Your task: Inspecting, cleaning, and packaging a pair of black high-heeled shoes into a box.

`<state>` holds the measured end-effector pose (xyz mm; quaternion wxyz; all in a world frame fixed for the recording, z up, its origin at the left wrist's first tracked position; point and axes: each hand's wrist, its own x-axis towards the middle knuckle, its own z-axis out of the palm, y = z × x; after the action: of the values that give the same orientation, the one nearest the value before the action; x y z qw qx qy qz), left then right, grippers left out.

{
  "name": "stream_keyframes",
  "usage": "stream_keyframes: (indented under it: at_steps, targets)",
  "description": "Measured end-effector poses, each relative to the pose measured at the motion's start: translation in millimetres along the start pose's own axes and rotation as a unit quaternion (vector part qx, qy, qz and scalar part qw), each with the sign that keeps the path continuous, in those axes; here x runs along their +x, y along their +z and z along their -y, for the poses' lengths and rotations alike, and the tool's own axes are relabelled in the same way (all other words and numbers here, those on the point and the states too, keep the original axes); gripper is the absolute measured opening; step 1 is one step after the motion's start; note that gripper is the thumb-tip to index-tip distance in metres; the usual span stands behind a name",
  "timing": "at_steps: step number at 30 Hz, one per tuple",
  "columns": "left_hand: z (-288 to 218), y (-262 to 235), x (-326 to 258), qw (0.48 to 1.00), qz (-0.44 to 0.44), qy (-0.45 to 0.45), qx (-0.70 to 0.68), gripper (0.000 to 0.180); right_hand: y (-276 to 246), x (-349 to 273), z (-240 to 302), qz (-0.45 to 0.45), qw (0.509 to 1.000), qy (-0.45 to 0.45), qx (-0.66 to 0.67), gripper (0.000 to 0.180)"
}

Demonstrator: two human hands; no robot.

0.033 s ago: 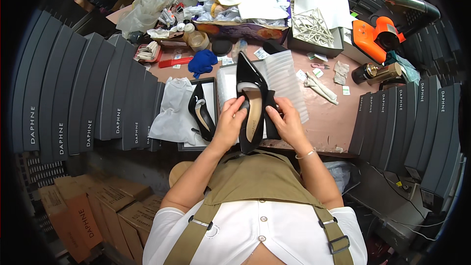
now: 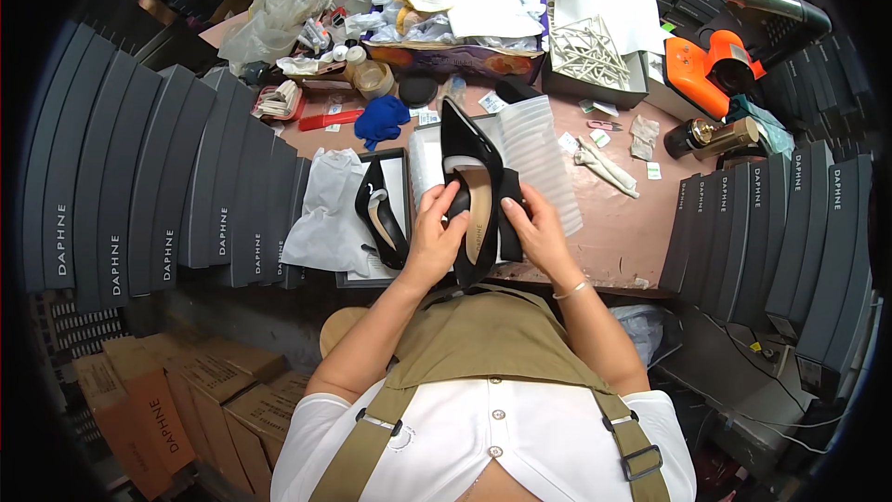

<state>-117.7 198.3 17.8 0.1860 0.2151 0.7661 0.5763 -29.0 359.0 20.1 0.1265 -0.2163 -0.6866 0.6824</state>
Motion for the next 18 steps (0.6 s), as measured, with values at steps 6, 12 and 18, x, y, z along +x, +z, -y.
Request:
stream_keyframes:
  at_steps: [6,12,18]
  targets:
    - [-30.4,-5.2,-6.8,0.992,0.039,0.099,0.071,0.056,9.9,-3.4,7.7,0.046,0.997,0.046,-0.047,0.054]
    - [2.7,-25.7,-30.0,0.910,0.120,-0.233,-0.320,0.073,10.3,-5.8,11.6,0.057,0.992,0.022,0.107,0.038]
    - [13.9,-29.9,-42.8,0.656,0.257,-0.397,-0.588,0.056,28.7,-12.6,33.3,0.143,0.961,-0.219,-0.088,0.036]
